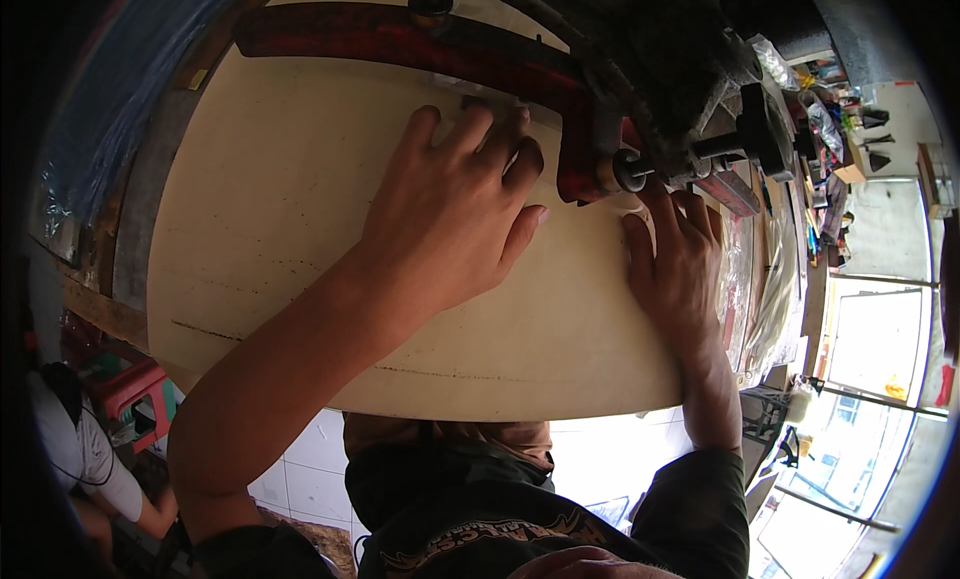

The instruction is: The person repeatedly places plastic bags and handles onto a work table and seals them using a press machine.

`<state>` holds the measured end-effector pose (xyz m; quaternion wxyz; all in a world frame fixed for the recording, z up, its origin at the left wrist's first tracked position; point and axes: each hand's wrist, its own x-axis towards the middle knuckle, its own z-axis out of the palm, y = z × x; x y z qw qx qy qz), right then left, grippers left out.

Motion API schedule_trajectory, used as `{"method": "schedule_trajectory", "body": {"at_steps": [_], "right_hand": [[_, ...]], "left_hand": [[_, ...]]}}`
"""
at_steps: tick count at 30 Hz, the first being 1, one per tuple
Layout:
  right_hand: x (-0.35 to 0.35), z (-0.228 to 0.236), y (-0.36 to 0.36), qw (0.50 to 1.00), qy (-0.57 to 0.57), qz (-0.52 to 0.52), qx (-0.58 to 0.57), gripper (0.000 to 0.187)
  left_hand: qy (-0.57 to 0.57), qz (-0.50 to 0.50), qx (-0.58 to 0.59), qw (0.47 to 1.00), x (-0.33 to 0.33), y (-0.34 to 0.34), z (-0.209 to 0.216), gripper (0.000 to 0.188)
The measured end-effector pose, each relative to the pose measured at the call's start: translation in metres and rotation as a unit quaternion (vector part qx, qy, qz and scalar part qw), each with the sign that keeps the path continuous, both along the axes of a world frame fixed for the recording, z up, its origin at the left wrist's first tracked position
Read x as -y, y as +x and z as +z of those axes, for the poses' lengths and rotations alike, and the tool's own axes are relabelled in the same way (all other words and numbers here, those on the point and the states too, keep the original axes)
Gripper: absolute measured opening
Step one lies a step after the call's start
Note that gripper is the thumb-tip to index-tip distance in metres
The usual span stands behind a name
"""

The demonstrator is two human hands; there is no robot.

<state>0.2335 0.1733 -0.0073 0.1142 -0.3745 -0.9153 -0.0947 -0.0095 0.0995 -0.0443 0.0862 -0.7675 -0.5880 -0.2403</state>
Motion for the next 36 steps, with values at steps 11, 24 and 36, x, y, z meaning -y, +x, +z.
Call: {"method": "schedule_trajectory", "body": {"at_steps": [11,24,36], "right_hand": [[-0.0011,0.0001,0.0017,1.000,-0.005,0.006,0.003,0.036],[-0.0013,-0.0013,0.0018,1.000,-0.005,0.005,0.000,0.035],[-0.0005,-0.0012,0.0003,1.000,0.008,0.009,0.001,0.034]], "left_hand": [[-0.004,-0.001,0.004,1.000,0.0001,-0.0005,0.0003,0.043],[-0.003,0.002,-0.001,1.000,0.0005,0.0001,-0.0004,0.043],[0.010,0.002,0.004,1.000,-0.0001,-0.0004,0.0000,0.043]]}}
